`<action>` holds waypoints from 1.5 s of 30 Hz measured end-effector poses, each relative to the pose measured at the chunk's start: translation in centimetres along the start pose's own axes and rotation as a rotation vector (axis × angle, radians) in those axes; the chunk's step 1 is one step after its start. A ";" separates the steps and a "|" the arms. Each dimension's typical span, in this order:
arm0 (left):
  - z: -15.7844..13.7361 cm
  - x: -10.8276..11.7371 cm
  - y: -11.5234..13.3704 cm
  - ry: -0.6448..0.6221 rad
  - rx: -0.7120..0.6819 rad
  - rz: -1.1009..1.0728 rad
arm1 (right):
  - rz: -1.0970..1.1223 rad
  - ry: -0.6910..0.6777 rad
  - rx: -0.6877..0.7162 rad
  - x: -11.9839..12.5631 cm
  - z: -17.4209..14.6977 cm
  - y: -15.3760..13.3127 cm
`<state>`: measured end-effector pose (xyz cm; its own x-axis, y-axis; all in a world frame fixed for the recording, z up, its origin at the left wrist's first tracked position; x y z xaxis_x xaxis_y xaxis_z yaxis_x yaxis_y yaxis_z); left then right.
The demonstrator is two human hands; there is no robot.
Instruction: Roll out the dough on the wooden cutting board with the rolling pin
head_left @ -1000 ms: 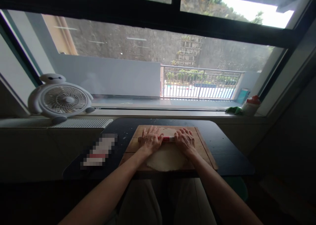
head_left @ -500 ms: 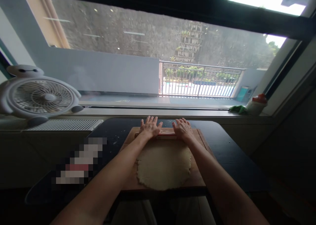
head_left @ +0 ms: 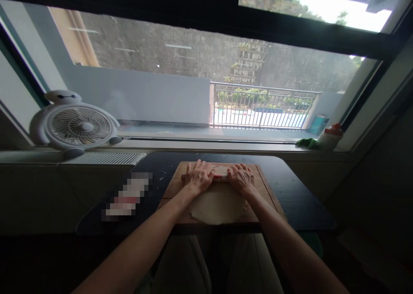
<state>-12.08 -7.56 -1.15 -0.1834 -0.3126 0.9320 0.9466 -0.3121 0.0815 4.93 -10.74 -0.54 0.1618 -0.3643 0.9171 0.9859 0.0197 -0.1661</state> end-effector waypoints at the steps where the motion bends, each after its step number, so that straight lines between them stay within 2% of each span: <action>1: -0.8 0.3 0.1 0.007 -0.002 0.002 | -0.002 0.012 0.000 0.3 -0.7 -0.2; 4: -1.7 0.8 0.3 0.012 0.002 0.005 | -0.003 0.024 -0.008 0.5 -1.5 -0.4; 6: -1.1 0.7 0.3 0.002 -0.001 0.003 | 0.000 0.009 -0.018 0.2 -0.8 -0.3; 9: 1.5 -0.3 -0.1 -0.037 0.007 -0.006 | 0.007 -0.033 -0.042 -0.8 1.9 0.2; 16: 10.0 -3.7 -2.5 -0.161 0.097 -0.055 | 0.044 -0.149 -0.108 -3.9 9.9 2.0; 21: 12.4 -4.6 -3.3 -0.186 0.146 -0.055 | 0.051 -0.198 -0.151 -4.8 12.0 2.5; 24: 11.6 -4.4 -3.2 -0.189 0.147 -0.051 | 0.054 -0.213 -0.164 -4.7 11.2 2.5; 27: 9.3 -3.6 -2.5 -0.174 0.129 -0.043 | 0.050 -0.205 -0.160 -3.9 8.8 2.1; 33: 1.6 0.0 -0.4 -0.073 0.054 -0.015 | 0.021 -0.086 -0.094 -0.4 0.9 0.0; 38: -4.0 2.2 0.0 -0.013 0.021 -0.003 | 0.005 0.028 -0.049 1.4 -4.7 -1.2; 41: -4.5 2.5 0.0 -0.034 0.014 0.002 | -0.004 0.036 -0.051 1.5 -5.3 -1.3; 45: -1.6 1.4 0.1 -0.099 0.047 0.011 | 0.007 -0.013 -0.075 1.0 -2.6 -1.0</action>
<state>-12.70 -9.45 -0.39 -0.1480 -0.2248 0.9631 0.9602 -0.2661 0.0854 4.00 -13.55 -0.38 0.1698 -0.3520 0.9205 0.9789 -0.0474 -0.1987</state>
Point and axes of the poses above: each hand's wrist, its own z-axis towards the middle knuckle, its own x-axis out of the back of the hand, y = z × x, the point moved 5 cm from there along z, towards the middle knuckle, and after that the axes turned 1 degree about z, right-handed, at the moved point
